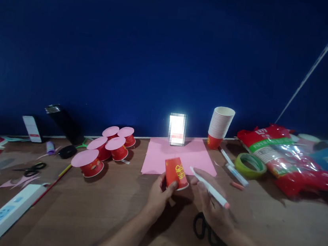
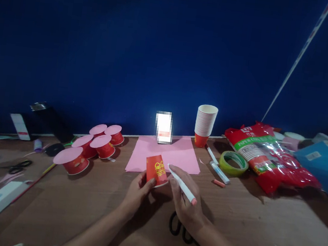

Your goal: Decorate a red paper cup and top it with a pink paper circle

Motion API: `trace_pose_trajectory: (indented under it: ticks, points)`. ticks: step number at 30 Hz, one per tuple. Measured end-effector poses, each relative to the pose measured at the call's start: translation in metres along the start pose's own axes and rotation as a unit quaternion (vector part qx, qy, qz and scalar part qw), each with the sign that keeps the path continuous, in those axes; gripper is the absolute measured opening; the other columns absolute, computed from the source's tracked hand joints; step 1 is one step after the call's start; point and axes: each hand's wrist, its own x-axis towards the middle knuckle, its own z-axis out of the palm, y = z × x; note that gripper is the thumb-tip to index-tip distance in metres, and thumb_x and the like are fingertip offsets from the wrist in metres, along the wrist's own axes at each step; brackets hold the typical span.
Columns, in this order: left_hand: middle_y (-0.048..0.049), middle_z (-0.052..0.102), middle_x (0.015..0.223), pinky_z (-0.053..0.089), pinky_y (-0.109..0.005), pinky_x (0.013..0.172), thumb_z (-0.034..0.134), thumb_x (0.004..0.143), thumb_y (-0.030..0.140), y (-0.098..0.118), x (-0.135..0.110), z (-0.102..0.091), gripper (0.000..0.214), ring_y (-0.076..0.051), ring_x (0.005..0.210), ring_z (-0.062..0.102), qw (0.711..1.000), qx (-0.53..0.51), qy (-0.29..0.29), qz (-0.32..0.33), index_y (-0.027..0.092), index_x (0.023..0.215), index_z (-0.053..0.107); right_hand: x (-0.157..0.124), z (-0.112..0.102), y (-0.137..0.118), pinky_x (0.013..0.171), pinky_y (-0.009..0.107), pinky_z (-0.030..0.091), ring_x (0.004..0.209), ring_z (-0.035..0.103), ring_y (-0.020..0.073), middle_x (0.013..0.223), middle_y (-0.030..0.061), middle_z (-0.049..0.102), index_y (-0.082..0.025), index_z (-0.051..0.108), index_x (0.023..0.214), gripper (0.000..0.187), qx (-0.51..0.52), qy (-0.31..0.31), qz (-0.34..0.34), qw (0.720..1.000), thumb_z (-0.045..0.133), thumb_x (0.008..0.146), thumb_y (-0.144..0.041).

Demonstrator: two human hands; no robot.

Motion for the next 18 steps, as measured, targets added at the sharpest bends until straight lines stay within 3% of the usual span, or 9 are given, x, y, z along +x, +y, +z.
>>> trace_pose_trajectory:
  ticks: [6,18]
  points:
    - [-0.0172,0.065,0.123,0.046,-0.043,0.098,0.071,0.075,0.048,-0.006,0.001,-0.003,0.059,-0.031,0.112,0.060,1.000,-0.013,-0.017,0.010,0.013,0.121,0.057,-0.002,-0.002,0.000,0.082,0.037,0.056,0.087,0.068,0.0235,0.086,0.0069,0.071,-0.021,0.066,0.097,0.025,-0.051,-0.005,-0.016,0.999,0.044,0.097,-0.031]
    - [-0.0161,0.064,0.124,0.045,-0.043,0.100,0.070,0.076,0.044,0.003,-0.004,0.001,0.058,-0.029,0.113,0.060,1.000,0.026,-0.005,0.011,0.014,0.123,0.055,-0.003,0.002,-0.002,0.080,0.034,0.055,0.089,0.066,0.0213,0.096,0.0077,0.067,-0.021,0.058,0.107,0.018,0.001,-0.023,0.022,0.999,0.045,0.096,-0.027]
